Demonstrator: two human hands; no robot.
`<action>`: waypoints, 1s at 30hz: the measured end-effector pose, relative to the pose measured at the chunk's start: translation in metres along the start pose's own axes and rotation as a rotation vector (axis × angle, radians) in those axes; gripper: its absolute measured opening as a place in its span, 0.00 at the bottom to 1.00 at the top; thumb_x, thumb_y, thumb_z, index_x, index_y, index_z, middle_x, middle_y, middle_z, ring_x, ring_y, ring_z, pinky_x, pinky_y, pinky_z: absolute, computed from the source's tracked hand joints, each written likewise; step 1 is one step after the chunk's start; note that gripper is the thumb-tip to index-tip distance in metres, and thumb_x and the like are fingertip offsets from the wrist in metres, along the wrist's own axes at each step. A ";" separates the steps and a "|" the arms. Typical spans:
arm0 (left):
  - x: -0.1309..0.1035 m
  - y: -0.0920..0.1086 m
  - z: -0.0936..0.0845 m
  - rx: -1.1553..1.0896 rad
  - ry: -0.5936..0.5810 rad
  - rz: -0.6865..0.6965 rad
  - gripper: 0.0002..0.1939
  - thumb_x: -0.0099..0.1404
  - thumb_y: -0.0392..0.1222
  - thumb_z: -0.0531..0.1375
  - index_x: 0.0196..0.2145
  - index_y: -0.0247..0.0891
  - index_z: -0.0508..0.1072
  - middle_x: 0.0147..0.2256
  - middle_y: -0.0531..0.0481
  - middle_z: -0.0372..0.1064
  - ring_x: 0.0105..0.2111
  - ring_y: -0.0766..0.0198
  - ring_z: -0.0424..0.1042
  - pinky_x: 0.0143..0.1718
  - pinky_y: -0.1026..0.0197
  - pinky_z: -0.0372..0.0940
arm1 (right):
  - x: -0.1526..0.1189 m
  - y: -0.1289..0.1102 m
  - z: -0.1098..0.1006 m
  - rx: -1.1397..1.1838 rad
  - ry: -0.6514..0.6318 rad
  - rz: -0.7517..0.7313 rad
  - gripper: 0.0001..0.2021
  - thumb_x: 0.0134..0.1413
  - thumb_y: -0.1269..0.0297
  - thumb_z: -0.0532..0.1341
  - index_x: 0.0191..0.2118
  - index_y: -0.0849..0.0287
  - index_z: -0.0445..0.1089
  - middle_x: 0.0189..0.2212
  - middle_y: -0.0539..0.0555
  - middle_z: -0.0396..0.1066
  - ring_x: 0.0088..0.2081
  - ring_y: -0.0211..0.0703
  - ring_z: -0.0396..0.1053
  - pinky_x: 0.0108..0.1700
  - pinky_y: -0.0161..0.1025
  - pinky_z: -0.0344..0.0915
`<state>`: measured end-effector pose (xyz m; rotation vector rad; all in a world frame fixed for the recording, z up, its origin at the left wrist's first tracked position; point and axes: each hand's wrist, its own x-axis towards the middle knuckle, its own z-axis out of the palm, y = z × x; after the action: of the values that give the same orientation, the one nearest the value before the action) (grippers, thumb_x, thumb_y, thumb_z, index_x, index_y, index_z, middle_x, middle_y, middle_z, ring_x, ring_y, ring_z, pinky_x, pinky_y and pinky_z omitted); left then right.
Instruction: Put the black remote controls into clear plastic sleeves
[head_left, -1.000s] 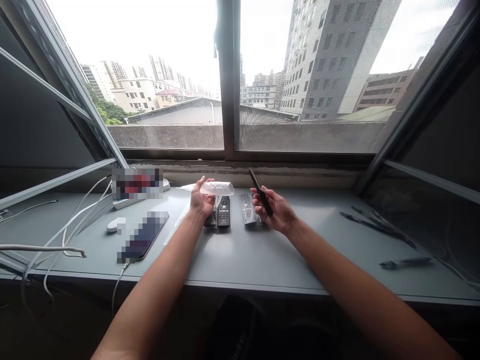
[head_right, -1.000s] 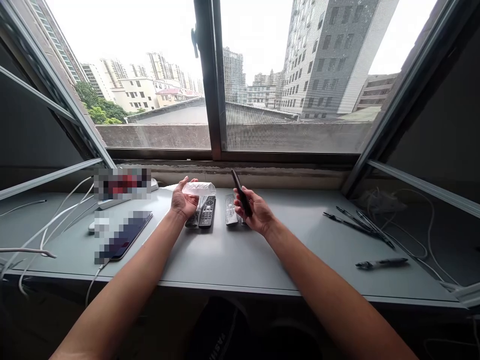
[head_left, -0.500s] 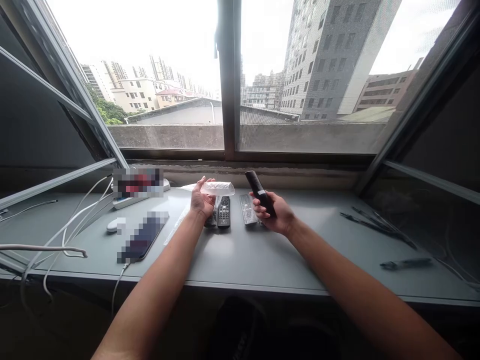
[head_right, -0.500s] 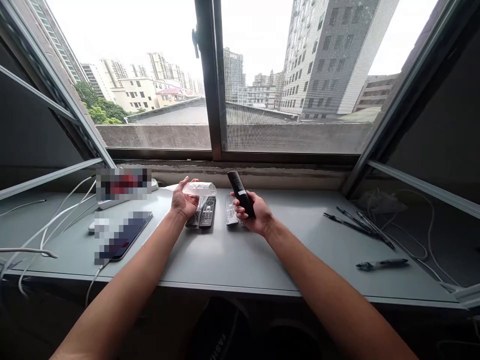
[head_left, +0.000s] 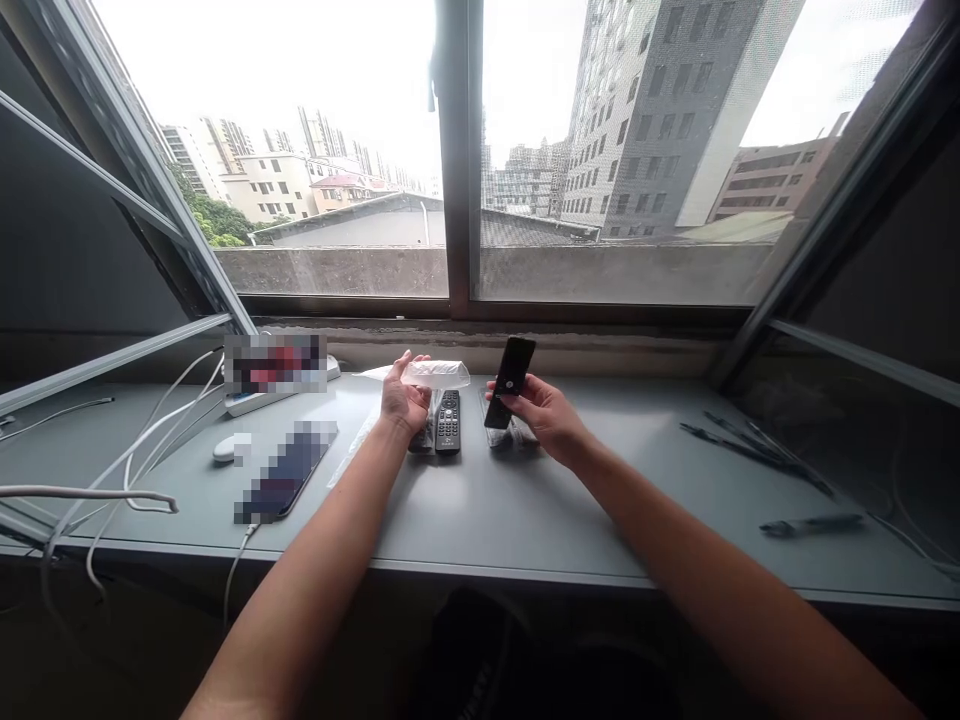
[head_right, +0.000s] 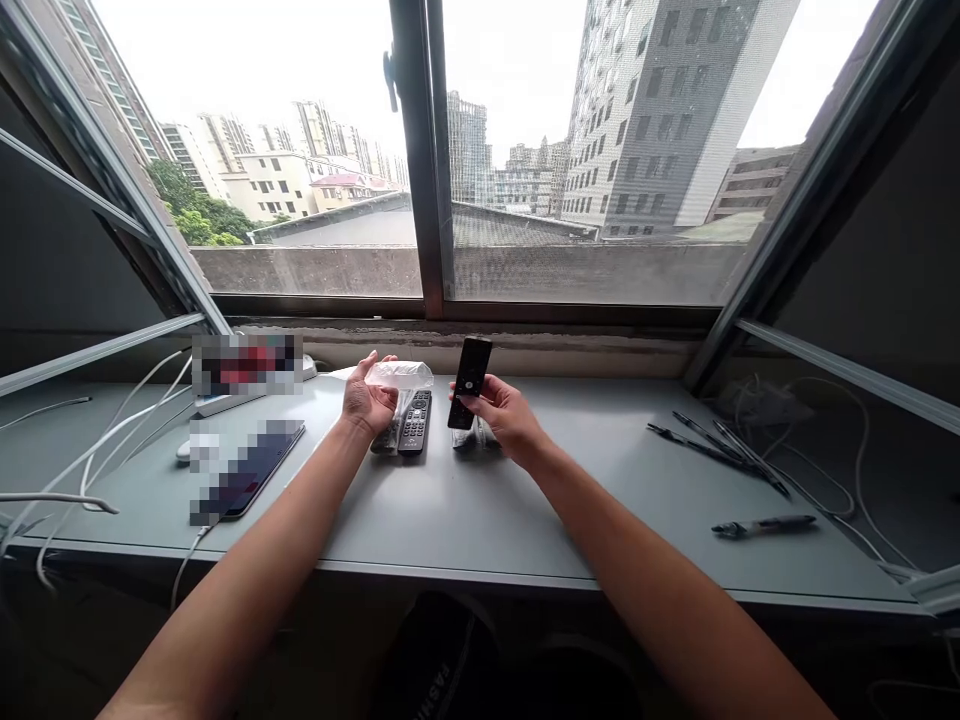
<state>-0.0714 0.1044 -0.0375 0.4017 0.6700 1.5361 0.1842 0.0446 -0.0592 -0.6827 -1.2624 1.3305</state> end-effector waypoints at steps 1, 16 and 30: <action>0.000 0.000 0.000 0.007 0.002 -0.001 0.11 0.72 0.44 0.68 0.45 0.33 0.79 0.38 0.43 0.80 0.27 0.68 0.79 0.17 0.72 0.63 | 0.000 0.000 0.000 -0.078 -0.013 -0.061 0.19 0.56 0.55 0.79 0.51 0.53 0.81 0.57 0.58 0.81 0.60 0.55 0.77 0.69 0.55 0.68; 0.004 -0.002 -0.002 -0.021 0.024 -0.003 0.10 0.73 0.43 0.67 0.46 0.32 0.80 0.37 0.44 0.80 0.25 0.70 0.76 0.20 0.72 0.68 | -0.001 0.000 0.001 -0.345 -0.010 -0.239 0.18 0.58 0.50 0.76 0.50 0.54 0.83 0.53 0.58 0.83 0.59 0.56 0.77 0.67 0.55 0.70; 0.002 -0.001 -0.002 -0.066 -0.016 -0.029 0.15 0.73 0.46 0.68 0.50 0.34 0.79 0.39 0.43 0.81 0.25 0.70 0.76 0.21 0.72 0.68 | -0.009 -0.007 0.010 -0.089 0.106 0.136 0.26 0.65 0.48 0.69 0.62 0.56 0.73 0.37 0.54 0.78 0.26 0.40 0.72 0.23 0.36 0.68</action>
<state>-0.0716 0.1062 -0.0397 0.3528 0.6083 1.5214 0.1788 0.0322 -0.0528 -0.9032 -1.2128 1.3357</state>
